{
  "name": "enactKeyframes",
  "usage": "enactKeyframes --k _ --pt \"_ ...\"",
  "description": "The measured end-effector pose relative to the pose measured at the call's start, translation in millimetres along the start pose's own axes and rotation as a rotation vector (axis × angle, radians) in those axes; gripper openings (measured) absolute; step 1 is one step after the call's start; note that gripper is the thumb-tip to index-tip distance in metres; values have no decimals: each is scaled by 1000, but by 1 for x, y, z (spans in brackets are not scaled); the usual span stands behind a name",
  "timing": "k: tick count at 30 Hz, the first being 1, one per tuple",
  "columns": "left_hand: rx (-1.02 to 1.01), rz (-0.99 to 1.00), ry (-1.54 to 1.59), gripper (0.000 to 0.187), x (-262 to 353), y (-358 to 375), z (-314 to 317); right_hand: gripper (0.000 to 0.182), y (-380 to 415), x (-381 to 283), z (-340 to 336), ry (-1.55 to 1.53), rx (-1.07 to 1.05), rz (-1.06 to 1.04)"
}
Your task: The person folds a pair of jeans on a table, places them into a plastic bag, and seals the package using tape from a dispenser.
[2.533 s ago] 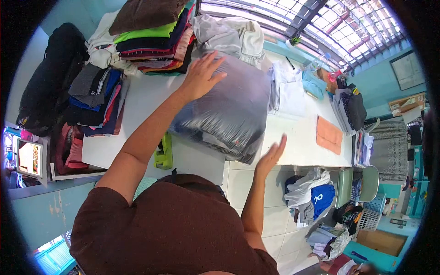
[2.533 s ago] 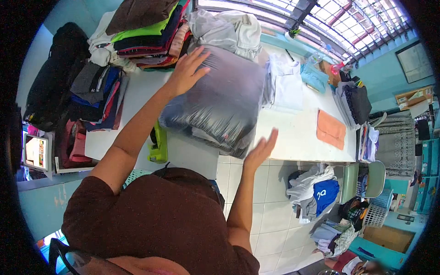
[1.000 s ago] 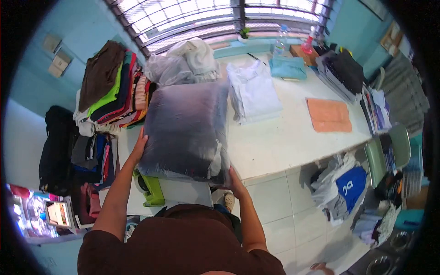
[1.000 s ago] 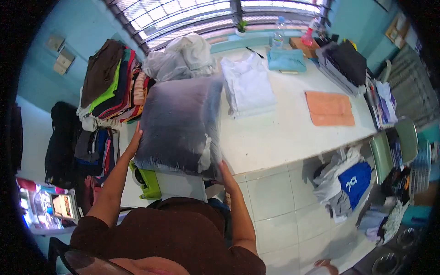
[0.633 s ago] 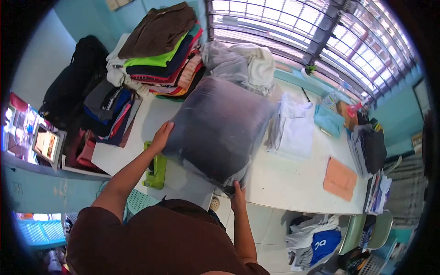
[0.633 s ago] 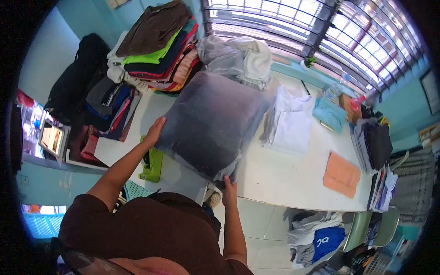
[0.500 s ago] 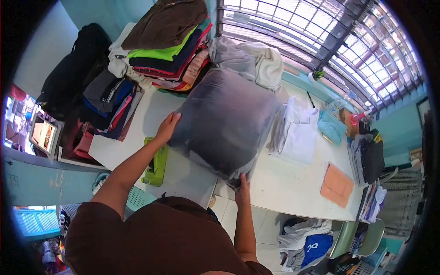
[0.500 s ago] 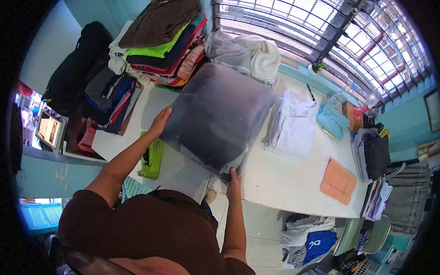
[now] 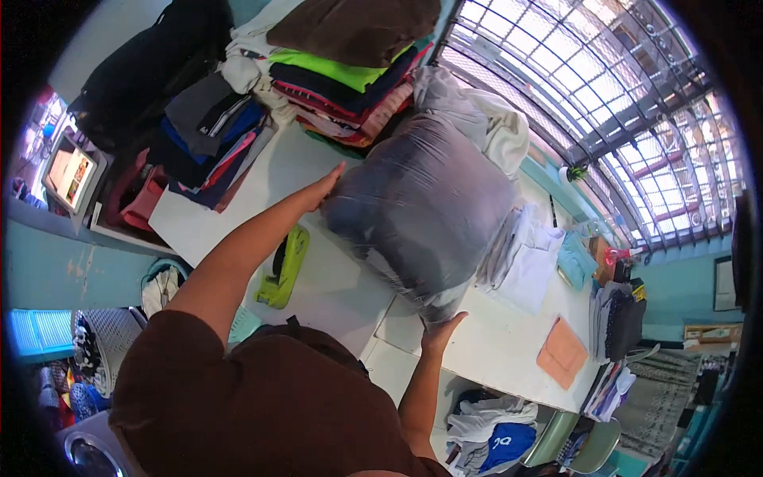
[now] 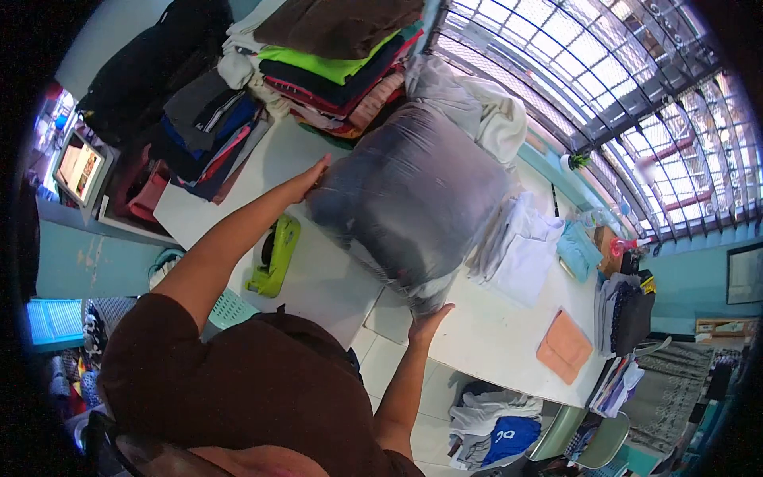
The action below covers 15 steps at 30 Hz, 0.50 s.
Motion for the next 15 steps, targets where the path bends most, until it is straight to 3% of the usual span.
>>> enactKeyframes --k 1,4,7,12,15 --pt "-163 50 47 84 3 -3 14 84 -1 0 3 20 -11 -17" --pt "-272 38 -40 80 7 -3 28 86 1 -8 13 57 -33 -77" --pt "-232 -52 -179 71 18 39 27 87 17 -28 24 87 -30 -111" --pt "-390 -81 -195 63 19 105 34 85 99 -88 63 266 -52 -209" --pt "-492 -54 -148 64 15 143 30 93 161 -133 97 339 15 -416"
Point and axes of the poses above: each hand's wrist, its own y-axis away from the middle knuckle, its own z-axis out of the palm, x = y × z, the point moved 9 cm from there along -y, towards the middle knuckle, and after that the axes turned 12 degrees about -y, right-handed, at the moved point
